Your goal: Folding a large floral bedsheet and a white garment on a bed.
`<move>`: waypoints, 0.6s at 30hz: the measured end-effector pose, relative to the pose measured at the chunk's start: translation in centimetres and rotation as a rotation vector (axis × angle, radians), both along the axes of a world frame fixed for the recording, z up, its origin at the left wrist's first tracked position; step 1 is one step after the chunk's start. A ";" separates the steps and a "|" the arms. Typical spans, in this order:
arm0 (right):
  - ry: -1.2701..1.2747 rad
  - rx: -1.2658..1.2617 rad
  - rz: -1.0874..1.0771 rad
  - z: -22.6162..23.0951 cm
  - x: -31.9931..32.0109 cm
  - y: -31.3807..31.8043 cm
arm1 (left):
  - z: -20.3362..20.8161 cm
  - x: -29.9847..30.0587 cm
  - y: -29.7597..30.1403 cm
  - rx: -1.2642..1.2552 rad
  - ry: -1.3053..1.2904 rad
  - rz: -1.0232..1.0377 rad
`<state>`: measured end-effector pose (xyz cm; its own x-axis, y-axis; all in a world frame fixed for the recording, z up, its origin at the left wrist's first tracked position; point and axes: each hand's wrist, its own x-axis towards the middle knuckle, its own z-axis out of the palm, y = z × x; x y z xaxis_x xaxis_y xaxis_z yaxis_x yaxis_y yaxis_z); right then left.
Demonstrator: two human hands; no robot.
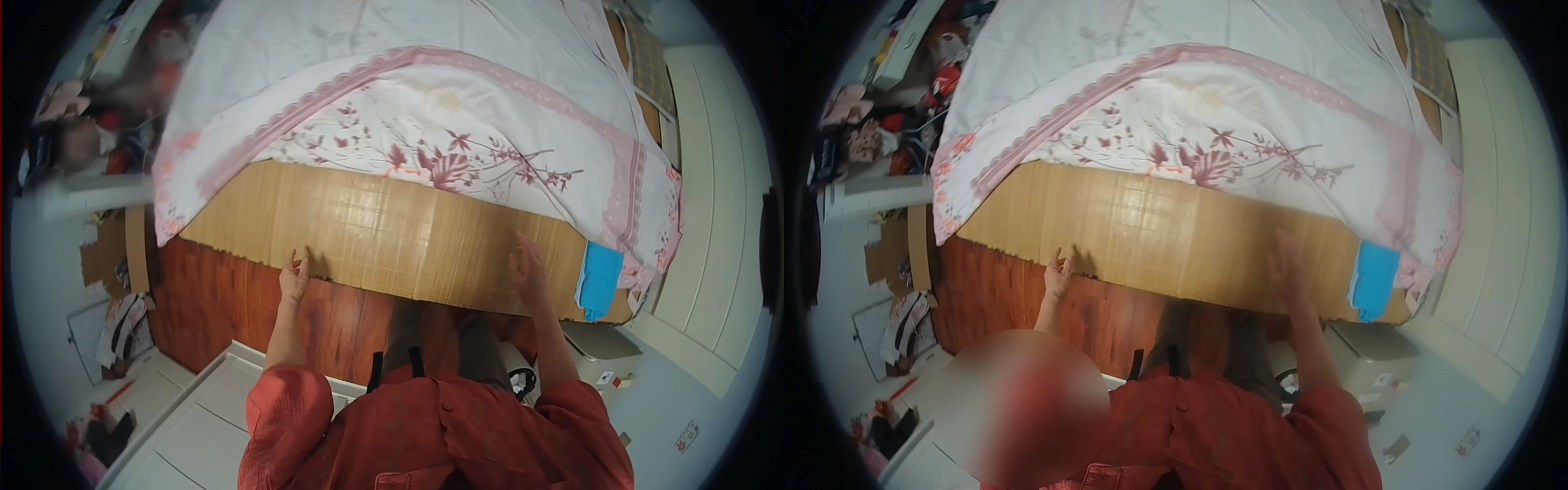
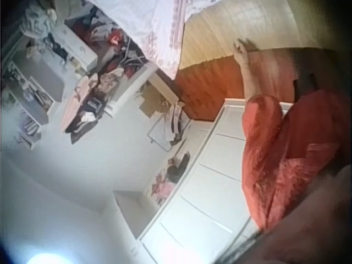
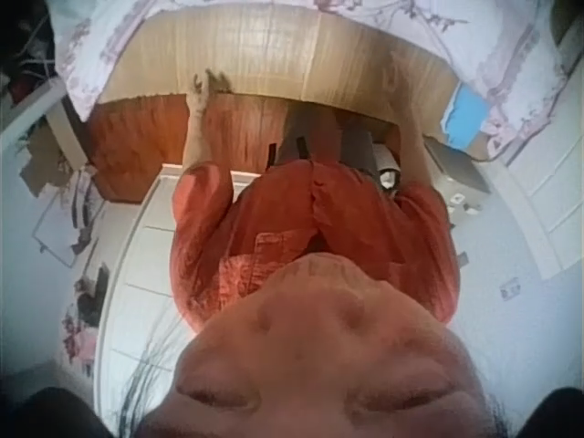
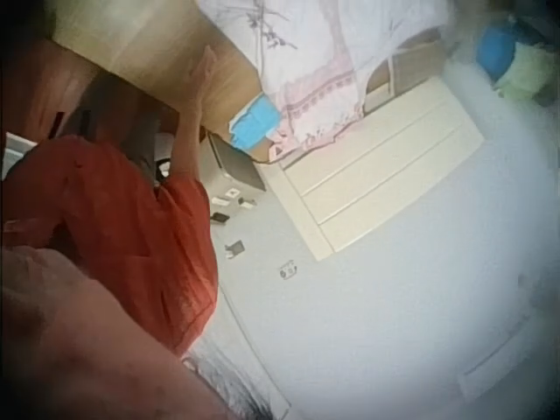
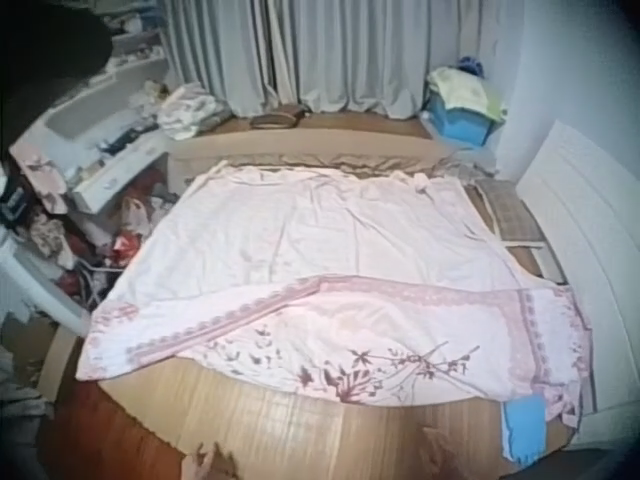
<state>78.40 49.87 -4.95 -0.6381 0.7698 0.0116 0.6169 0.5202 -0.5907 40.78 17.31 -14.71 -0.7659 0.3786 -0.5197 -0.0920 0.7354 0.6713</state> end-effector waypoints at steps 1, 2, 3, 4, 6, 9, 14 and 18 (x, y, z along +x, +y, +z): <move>0.009 0.004 0.024 0.2 -1.5 -0.7 | 1.1 -0.6 -1.1 -0.017 0.041 0.006; 0.057 -0.018 0.043 0.6 -3.0 -1.2 | 2.1 -1.2 -1.8 -0.033 0.079 0.013; 0.111 -0.042 0.069 0.6 -4.7 -1.4 | 3.1 -1.8 -2.5 -0.051 0.123 0.026; 0.122 -0.043 0.099 0.5 -6.3 -1.6 | 3.2 -2.6 -3.3 -0.052 0.134 0.057; 0.191 -0.141 0.082 -0.8 -9.1 -2.8 | 3.3 -4.1 -5.5 0.030 0.242 0.005; 0.136 -0.112 0.195 -3.5 -12.4 -4.4 | 5.1 -4.3 -6.2 0.061 0.251 0.055; 0.267 -0.227 0.301 -2.7 -19.2 -11.1 | 7.3 -7.4 -12.6 0.038 0.322 0.097; 0.162 -0.253 0.409 -3.8 -22.8 -16.0 | 6.8 -10.4 -18.6 -0.057 0.345 0.172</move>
